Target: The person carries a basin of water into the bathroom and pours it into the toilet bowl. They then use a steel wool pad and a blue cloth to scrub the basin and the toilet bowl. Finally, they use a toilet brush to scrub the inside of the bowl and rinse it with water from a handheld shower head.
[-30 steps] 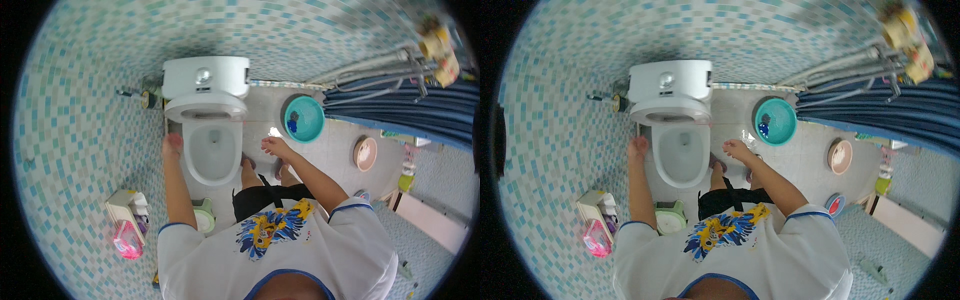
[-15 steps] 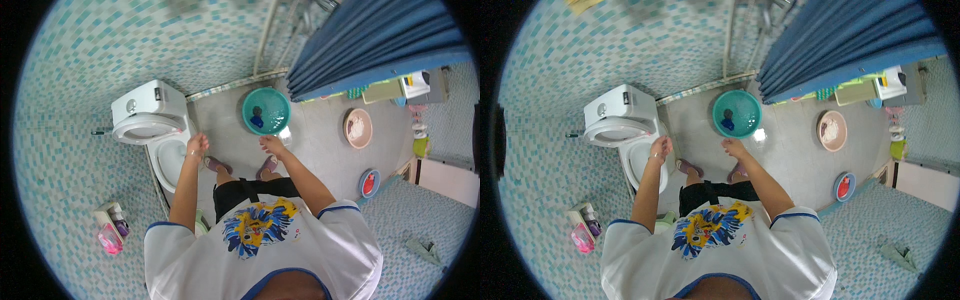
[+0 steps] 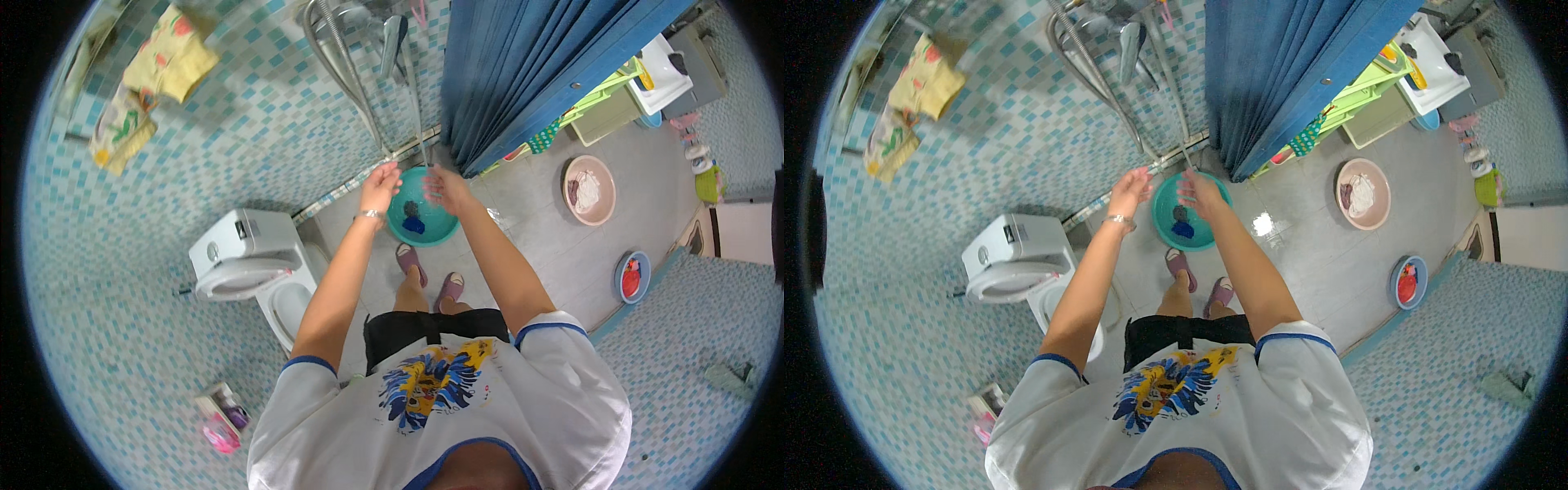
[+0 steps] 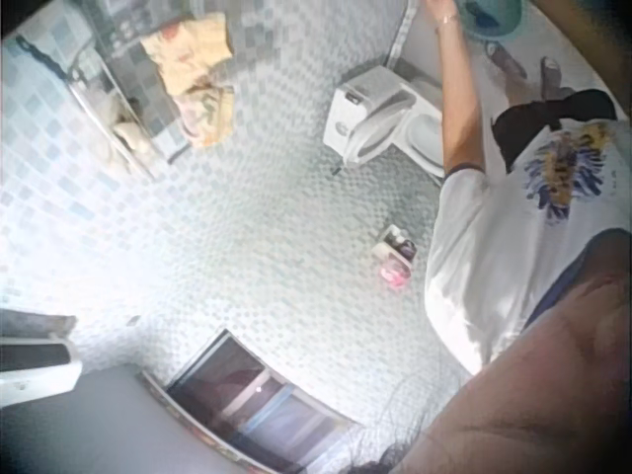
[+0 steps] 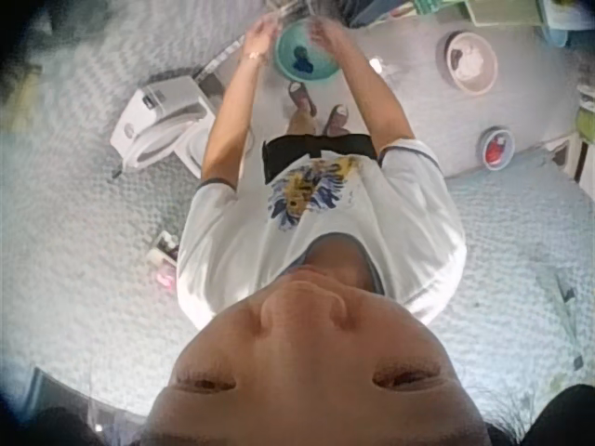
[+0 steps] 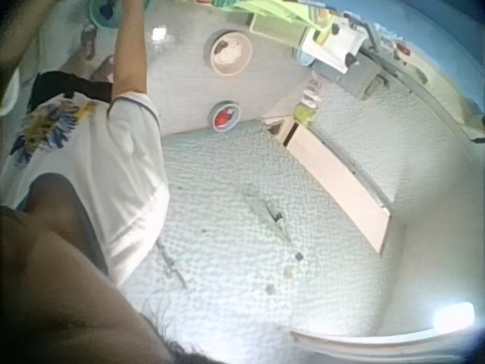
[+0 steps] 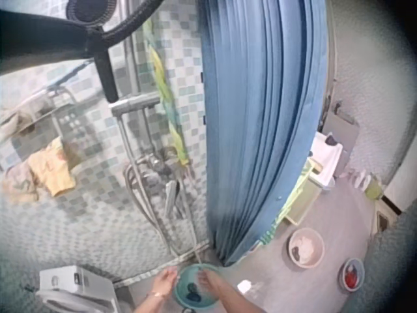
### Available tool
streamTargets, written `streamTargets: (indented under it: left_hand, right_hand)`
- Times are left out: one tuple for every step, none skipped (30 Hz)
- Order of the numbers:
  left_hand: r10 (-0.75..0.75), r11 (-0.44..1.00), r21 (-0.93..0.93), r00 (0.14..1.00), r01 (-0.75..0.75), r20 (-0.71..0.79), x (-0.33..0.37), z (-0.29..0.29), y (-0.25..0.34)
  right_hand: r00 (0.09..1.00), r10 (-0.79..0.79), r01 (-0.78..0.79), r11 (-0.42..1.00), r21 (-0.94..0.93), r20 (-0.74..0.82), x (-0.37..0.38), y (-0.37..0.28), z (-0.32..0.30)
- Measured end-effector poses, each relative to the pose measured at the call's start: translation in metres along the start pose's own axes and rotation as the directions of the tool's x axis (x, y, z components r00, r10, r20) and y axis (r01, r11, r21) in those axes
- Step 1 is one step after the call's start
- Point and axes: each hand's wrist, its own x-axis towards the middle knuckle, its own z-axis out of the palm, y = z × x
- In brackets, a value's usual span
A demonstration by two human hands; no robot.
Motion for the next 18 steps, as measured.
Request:
streamTargets:
  left_hand:
    - [-0.026, 0.999, -0.032, 1.0, 0.027, 0.009, 0.015, 0.006, 0.013]
    - [-0.061, 0.989, -0.133, 0.998, 0.063, 0.015, 0.034, 0.011, 0.02]
    - [-0.089, 0.968, -0.233, 0.996, 0.09, 0.015, 0.053, 0.011, 0.029]
    - [-0.119, 0.934, -0.335, 0.993, 0.121, 0.027, 0.076, 0.015, 0.036]
    - [-0.133, 0.88, -0.454, 0.99, 0.142, 0.052, 0.1, 0.017, 0.036]
    - [-0.142, 0.839, -0.513, 0.983, 0.18, 0.113, 0.119, 0.022, 0.036]
    - [-0.148, 0.794, -0.567, 0.974, 0.22, 0.171, 0.138, 0.027, 0.035]
    - [-0.151, 0.744, -0.615, 0.962, 0.261, 0.226, 0.158, 0.031, 0.035]
    - [-0.271, 0.687, -0.648, 0.943, 0.33, 0.193, 0.169, 0.041, 0.042]
    - [-0.244, 0.682, -0.641, 0.936, 0.351, 0.254, 0.184, 0.045, 0.038]
    - [-0.216, 0.678, -0.634, 0.926, 0.371, 0.311, 0.201, 0.049, 0.029]
    - [-0.186, 0.679, -0.626, 0.915, 0.383, 0.358, 0.219, 0.047, 0.018]
    - [0.015, 0.922, -0.373, 0.953, 0.104, 0.303, 0.244, 0.031, -0.001]
    - [0.22, 0.975, -0.051, 0.93, -0.215, 0.295, 0.269, -0.003, -0.027]
    - [0.231, 0.963, 0.065, 0.924, -0.262, 0.304, 0.274, -0.004, -0.03]
    - [0.244, 0.934, 0.181, 0.919, -0.309, 0.31, 0.277, -0.006, -0.031]
    - [0.081, 0.992, 0.075, 0.957, -0.106, 0.28, 0.255, 0.028, -0.008]
    - [-0.052, 0.998, -0.01, 0.96, 0.057, 0.276, 0.236, 0.036, 0.014]
  right_hand:
    - [0.999, -0.034, 0.035, 0.999, 0.029, -0.012, 0.005, -0.012, 0.012]
    - [0.999, -0.029, 0.031, 0.998, 0.063, -0.03, 0.009, -0.019, 0.021]
    - [0.999, -0.024, 0.028, 0.995, 0.093, -0.035, 0.015, -0.028, 0.034]
    - [0.999, -0.021, 0.027, 0.993, 0.119, -0.049, 0.023, -0.04, 0.04]
    - [0.999, -0.024, 0.03, 0.989, 0.142, -0.044, 0.032, -0.048, 0.045]
    - [0.999, -0.022, 0.03, 0.986, 0.161, -0.048, 0.038, -0.052, 0.045]
    - [0.999, -0.019, 0.027, 0.983, 0.181, -0.049, 0.045, -0.058, 0.044]
    - [0.997, -0.027, 0.041, 0.978, 0.204, -0.072, 0.055, -0.065, 0.042]
    - [0.995, -0.03, 0.053, 0.97, 0.236, -0.099, 0.064, -0.066, 0.04]
    - [0.992, -0.031, 0.063, 0.962, 0.267, -0.124, 0.072, -0.067, 0.039]
    - [0.99, -0.017, 0.059, 0.949, 0.309, -0.139, 0.079, -0.069, 0.039]
    - [0.99, -0.001, 0.052, 0.934, 0.353, -0.141, 0.087, -0.07, 0.044]
    - [0.992, 0.017, 0.033, 0.919, 0.392, -0.123, 0.092, -0.069, 0.057]
    - [0.997, 0.009, 0.022, 0.927, 0.374, -0.082, 0.093, -0.065, 0.082]
    - [0.997, -0.006, 0.036, 0.931, 0.363, -0.083, 0.096, -0.068, 0.088]
    - [0.997, -0.023, 0.049, 0.935, 0.351, -0.077, 0.1, -0.069, 0.094]
    - [0.992, -0.051, 0.087, 0.935, 0.345, -0.112, 0.111, -0.074, 0.077]
    - [0.992, -0.072, 0.104, 0.937, 0.333, -0.108, 0.121, -0.075, 0.073]
